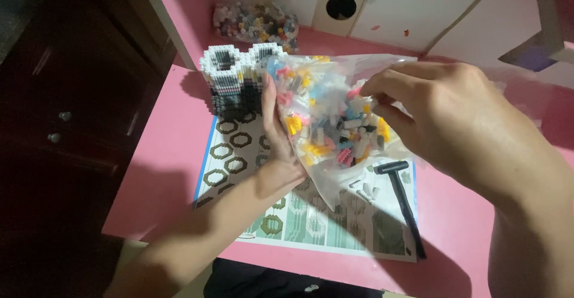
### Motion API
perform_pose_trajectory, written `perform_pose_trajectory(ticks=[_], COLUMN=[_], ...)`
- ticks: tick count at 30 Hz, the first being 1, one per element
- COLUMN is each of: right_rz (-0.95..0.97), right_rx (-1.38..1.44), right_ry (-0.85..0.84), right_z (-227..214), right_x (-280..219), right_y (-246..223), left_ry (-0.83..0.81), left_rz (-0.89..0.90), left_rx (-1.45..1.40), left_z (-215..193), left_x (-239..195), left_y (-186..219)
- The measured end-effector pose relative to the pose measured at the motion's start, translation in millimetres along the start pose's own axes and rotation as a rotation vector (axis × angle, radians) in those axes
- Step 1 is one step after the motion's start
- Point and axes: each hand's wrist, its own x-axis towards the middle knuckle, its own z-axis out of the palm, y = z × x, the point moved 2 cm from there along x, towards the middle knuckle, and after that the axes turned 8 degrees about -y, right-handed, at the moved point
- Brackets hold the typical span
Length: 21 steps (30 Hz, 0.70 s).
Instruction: The person assembles small white plastic beads into a hexagonal shape using a plastic hammer and an instruction sheet. They repeatedly tap the beads to secure them, then add more beads from a bag to continue building the structure.
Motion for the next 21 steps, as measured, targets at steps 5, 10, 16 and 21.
perform_pose_trajectory(ticks=[5,10,16,21], right_rz=[0.027,0.081,0.324,0.324], right_rx=[-0.001,0.000,-0.014,-0.016], right_ry=[-0.011,-0.106,-0.384,-0.466], right_z=[3.2,12.9,12.8,8.1], right_x=[-1.8,-2.9,5.2,8.0], right_y=[3.7,6.8,-1.5,-5.0], left_ry=[-0.054,0.219,0.086,0.093], left_rz=[0.012,-0.289,-0.307,-0.239], left_rx=[-0.090,-0.163,-0.144,-0.113], left_z=[-3.4,25.6,23.6,28.1], left_x=[-5.1,-3.2,-6.8,-6.1], left_y=[-4.5,9.4,7.3,10.8])
